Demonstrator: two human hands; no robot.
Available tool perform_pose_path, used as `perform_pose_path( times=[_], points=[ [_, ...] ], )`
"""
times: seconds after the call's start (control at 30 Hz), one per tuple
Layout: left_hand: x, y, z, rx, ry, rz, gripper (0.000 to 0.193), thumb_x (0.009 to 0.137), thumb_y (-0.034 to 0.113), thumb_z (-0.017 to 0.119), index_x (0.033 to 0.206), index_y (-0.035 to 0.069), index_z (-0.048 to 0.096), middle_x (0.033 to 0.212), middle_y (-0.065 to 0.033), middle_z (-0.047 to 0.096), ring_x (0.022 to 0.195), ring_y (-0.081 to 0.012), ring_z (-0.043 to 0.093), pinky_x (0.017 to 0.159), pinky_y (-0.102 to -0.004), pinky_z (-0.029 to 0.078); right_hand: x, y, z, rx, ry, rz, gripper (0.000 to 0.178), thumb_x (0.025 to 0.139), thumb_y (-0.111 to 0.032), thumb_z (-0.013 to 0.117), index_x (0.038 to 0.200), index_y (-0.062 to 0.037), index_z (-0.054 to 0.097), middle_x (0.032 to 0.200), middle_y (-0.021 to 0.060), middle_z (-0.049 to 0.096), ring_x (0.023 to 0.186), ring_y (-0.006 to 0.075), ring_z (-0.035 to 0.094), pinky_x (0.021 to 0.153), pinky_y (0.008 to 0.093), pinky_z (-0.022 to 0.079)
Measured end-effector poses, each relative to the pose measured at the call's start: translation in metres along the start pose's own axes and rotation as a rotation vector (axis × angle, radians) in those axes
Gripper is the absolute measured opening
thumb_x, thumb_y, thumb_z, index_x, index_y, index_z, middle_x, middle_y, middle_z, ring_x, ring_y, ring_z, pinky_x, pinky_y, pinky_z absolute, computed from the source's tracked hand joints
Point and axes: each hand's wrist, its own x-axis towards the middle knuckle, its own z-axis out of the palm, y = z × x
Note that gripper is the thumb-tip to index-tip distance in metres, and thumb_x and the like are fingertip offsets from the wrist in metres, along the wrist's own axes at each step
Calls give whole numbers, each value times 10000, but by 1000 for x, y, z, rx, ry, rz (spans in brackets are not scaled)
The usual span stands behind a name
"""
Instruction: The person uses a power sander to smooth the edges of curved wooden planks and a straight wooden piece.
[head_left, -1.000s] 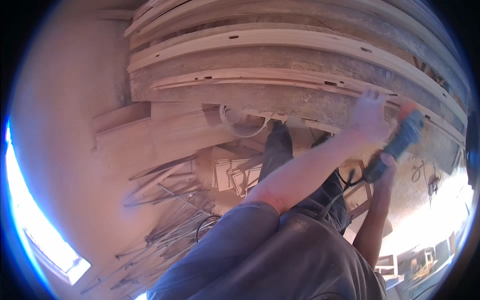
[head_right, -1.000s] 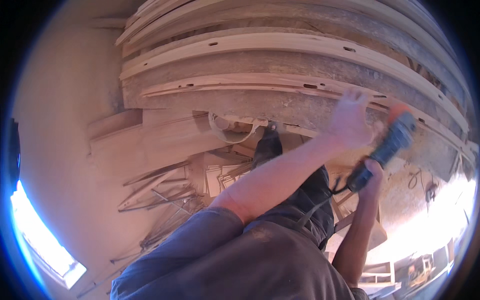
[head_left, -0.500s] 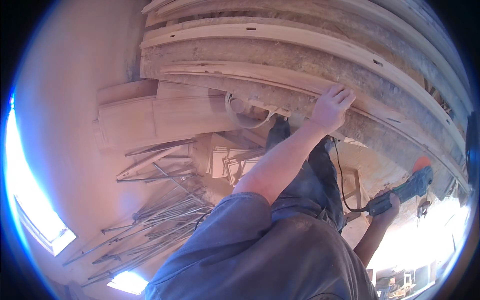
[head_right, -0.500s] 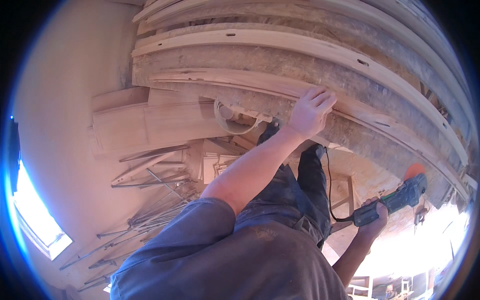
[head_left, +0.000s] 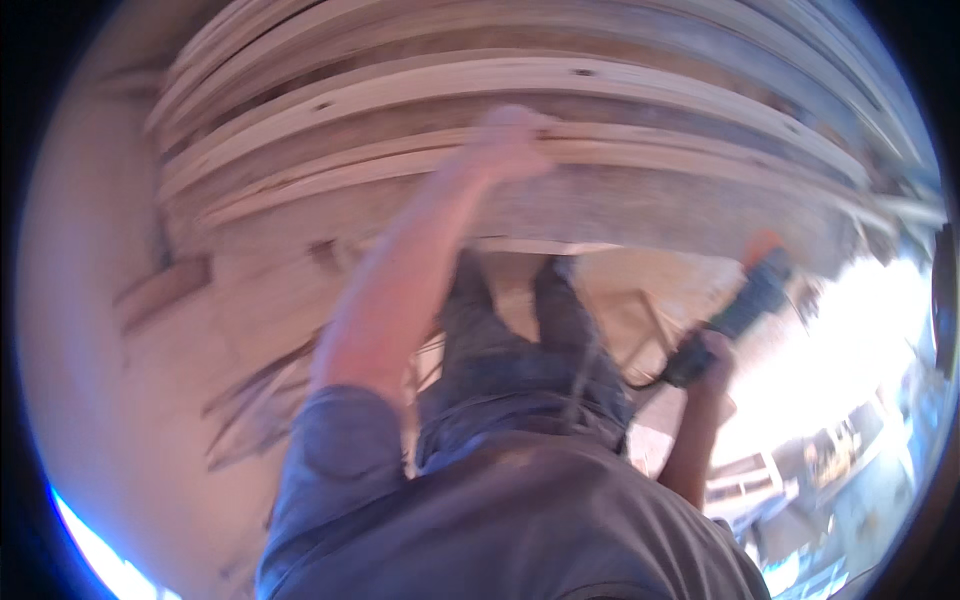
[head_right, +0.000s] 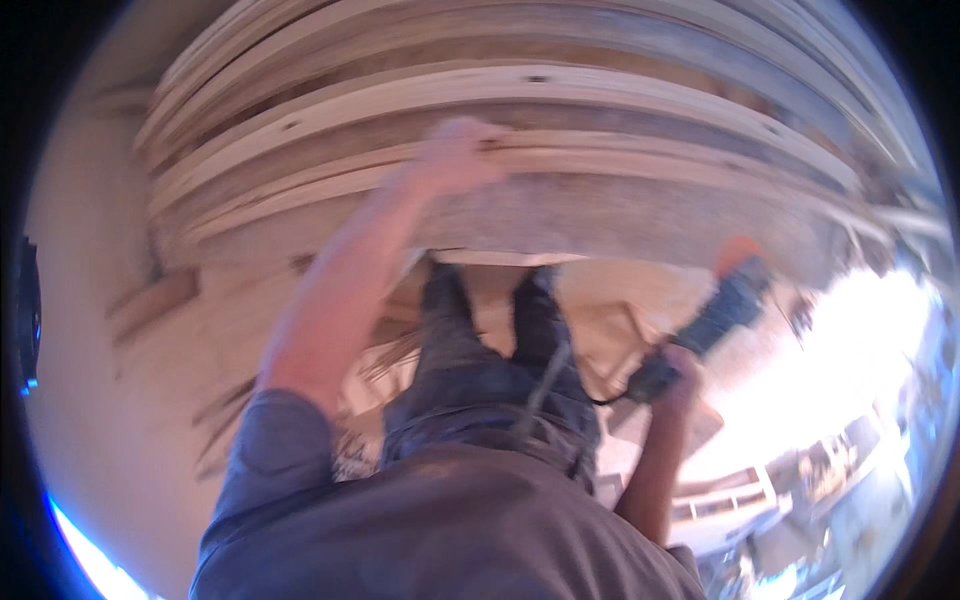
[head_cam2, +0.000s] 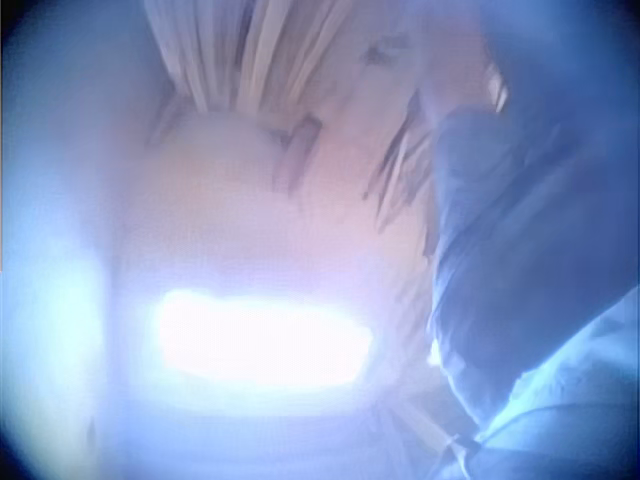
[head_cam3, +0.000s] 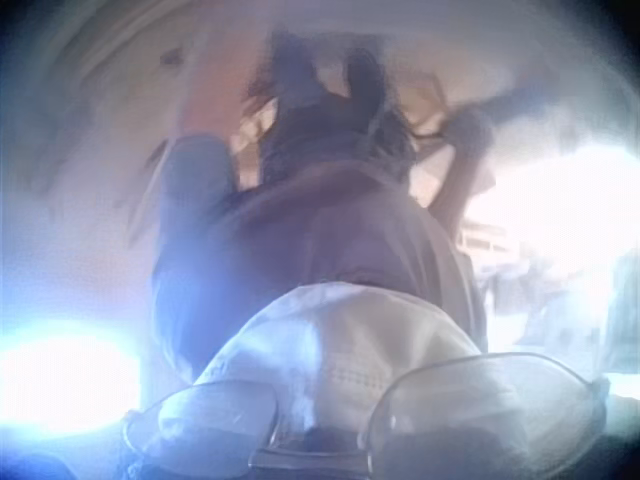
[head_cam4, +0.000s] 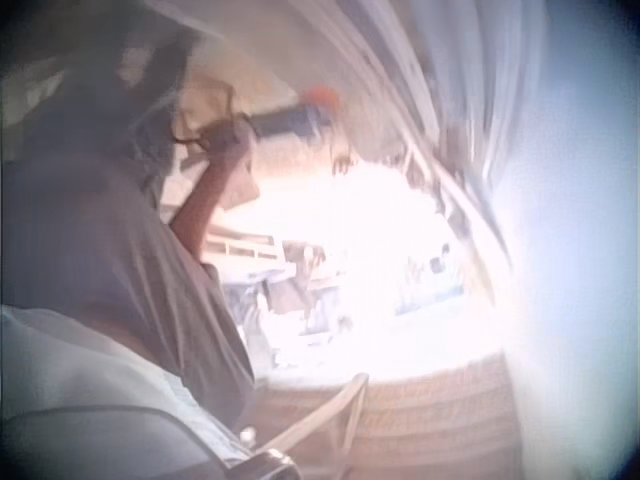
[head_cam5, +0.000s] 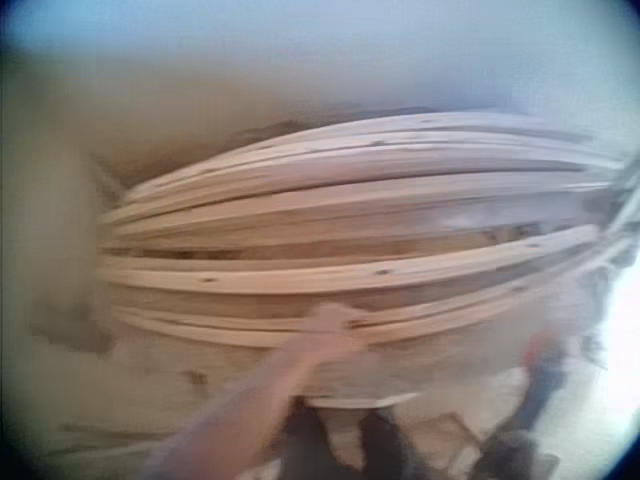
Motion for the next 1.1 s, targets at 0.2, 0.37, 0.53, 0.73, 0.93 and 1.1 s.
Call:
perform_pose_path(
  times=[0.2, 0.37, 0.53, 0.73, 0.93, 1.1],
  points=[
    [5, 11, 20, 263, 311, 105, 529, 812, 247, 811, 1284, 44, 685, 1273, -157, 653, 1277, -336, 571, 1083, -456, 459, -29, -6, 16, 15, 20, -98, 352, 735, -219, 642, 996, 15, 612, 789, 141, 656, 682, 268, 661, 622, 372, 559],
    [27, 24, 33, 374, 236, 131, 502, 802, 86, 768, 1283, 36, 635, 1277, -133, 636, 1281, -349, 558, 1086, -436, 476, -38, -2, 11, 66, 35, -87, 335, 739, -216, 644, 988, 6, 609, 783, 134, 657, 683, 265, 662, 638, 372, 567],
    [24, 8, 37, 372, 204, 251, 461, 742, 28, 737, 1196, 36, 660, 1211, -175, 646, 1240, -389, 573, 1056, -461, 483, -37, 13, -13, 54, 80, -2, 335, 730, -261, 667, 926, 10, 645, 803, 151, 667, 714, 275, 670, 678, 387, 577],
    [-36, -5, 44, 352, 346, 188, 490, 758, 46, 732, 1239, 28, 645, 1209, -183, 649, 1235, -392, 573, 1054, -498, 477, -46, 6, 2, -77, -73, -73, 323, 721, -211, 650, 938, 30, 650, 776, 149, 661, 705, 261, 660, 692, 369, 559],
    [-118, 66, 135, -156, 689, -134, 477, 832, 160, 779, 1262, 5, 641, 1182, -222, 665, 1165, -353, 617, 1024, -471, 483, -36, 19, 40, -276, -245, -49, 284, 735, -196, 652, 902, 33, 669, 778, 123, 669, 697, 227, 654, 672, 345, 531],
    [-135, 83, 152, -1394, 71, -146, 409, 863, 300, 847, 1126, 22, 704, 926, -28, 680, 831, -138, 633, 771, -318, 528, -39, 54, 143, -251, -459, -29, 315, 761, -211, 657, 983, 11, 660, 790, 122, 678, 698, 236, 670, 667, 362, 550]
  ],
)
